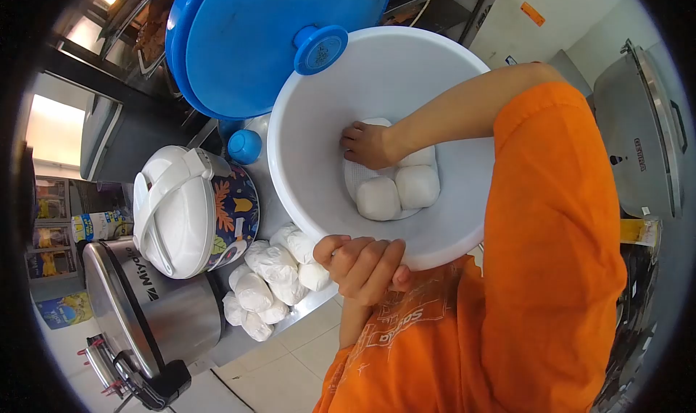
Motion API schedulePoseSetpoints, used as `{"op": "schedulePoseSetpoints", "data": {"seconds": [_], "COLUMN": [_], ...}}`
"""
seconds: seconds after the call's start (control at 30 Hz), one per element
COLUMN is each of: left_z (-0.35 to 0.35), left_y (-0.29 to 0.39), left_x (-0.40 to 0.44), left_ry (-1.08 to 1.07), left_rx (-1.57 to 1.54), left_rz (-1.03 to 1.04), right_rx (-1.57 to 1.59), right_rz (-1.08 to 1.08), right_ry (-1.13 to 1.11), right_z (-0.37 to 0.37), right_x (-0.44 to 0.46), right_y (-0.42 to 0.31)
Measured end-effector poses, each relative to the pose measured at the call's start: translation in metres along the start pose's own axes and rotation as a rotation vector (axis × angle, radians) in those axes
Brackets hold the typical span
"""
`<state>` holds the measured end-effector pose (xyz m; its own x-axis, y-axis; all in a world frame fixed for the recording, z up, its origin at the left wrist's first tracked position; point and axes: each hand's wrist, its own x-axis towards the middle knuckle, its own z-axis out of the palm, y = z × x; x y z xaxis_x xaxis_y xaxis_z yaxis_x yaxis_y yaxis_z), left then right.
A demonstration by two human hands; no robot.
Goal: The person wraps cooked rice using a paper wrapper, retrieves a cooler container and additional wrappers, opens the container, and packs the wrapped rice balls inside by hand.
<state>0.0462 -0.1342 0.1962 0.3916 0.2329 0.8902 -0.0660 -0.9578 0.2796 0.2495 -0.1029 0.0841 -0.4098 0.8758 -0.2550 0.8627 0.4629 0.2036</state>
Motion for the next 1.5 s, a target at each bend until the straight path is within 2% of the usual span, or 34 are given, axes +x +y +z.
{"op": "schedulePoseSetpoints", "data": {"seconds": [0.07, 0.17, 0.27, 0.37, 0.47, 0.57, 0.67, 0.77, 0.87, 0.97, 1.07, 1.17, 1.27, 1.37, 1.43, 1.5], "left_z": [0.0, -0.001, 0.001, 0.001, 0.0, 0.0, 0.002, 0.0, 0.0, 0.001, -0.001, -0.001, -0.006, -0.004, -0.004, -0.003], "left_y": [0.0, 0.0, -0.003, -0.006, -0.007, -0.008, -0.009, -0.008, -0.006, -0.005, -0.004, -0.006, 0.0, -0.005, -0.006, -0.006], "left_x": [0.0, -0.001, -0.001, 0.001, 0.0, -0.001, -0.001, -0.001, 0.0, 0.0, 0.001, 0.001, 0.002, 0.002, 0.0, 0.001], "left_ry": [0.002, -0.005, -0.003, -0.005, -0.01, -0.007, 0.008, -0.012, -0.012, -0.015, -0.034, -0.036, -0.073, -0.036, -0.042, -0.049], "left_rx": [-0.005, -0.007, -0.031, -0.036, -0.037, -0.031, -0.025, -0.022, -0.013, -0.007, -0.015, -0.003, 0.004, -0.001, -0.001, -0.002], "left_rz": [0.002, 0.016, 0.049, 0.081, 0.106, 0.102, 0.112, 0.103, 0.081, 0.069, 0.056, 0.059, 0.016, 0.063, 0.072, 0.081], "right_rx": [-0.001, -0.221, 0.235, 0.918, 0.983, 0.941, 0.848, 0.541, 0.026, 0.043, 0.059, -0.085, 0.038, 0.338, 0.57, 0.813], "right_rz": [-0.013, -0.023, -0.098, 0.106, -0.048, -0.129, -0.196, -0.01, 0.078, 0.122, -0.081, -0.126, -0.06, 0.114, 0.046, 0.19], "right_ry": [0.0, -0.242, 0.242, -0.396, -0.353, -0.442, -0.383, -0.156, -0.158, -0.323, -0.592, -0.575, -0.632, -0.3, -0.29, 0.024], "right_z": [-0.005, -0.022, -0.029, -0.032, -0.032, -0.034, -0.029, -0.053, -0.043, -0.043, -0.05, -0.044, -0.034, -0.095, -0.162, -0.212], "right_x": [0.002, 0.005, 0.002, 0.023, 0.015, 0.016, 0.022, 0.023, 0.015, 0.017, 0.038, 0.037, 0.042, -0.005, -0.029, -0.089], "right_y": [-0.005, -0.022, -0.026, -0.037, -0.042, -0.045, -0.038, -0.021, -0.003, -0.005, 0.012, 0.005, 0.017, 0.011, 0.023, 0.029]}}
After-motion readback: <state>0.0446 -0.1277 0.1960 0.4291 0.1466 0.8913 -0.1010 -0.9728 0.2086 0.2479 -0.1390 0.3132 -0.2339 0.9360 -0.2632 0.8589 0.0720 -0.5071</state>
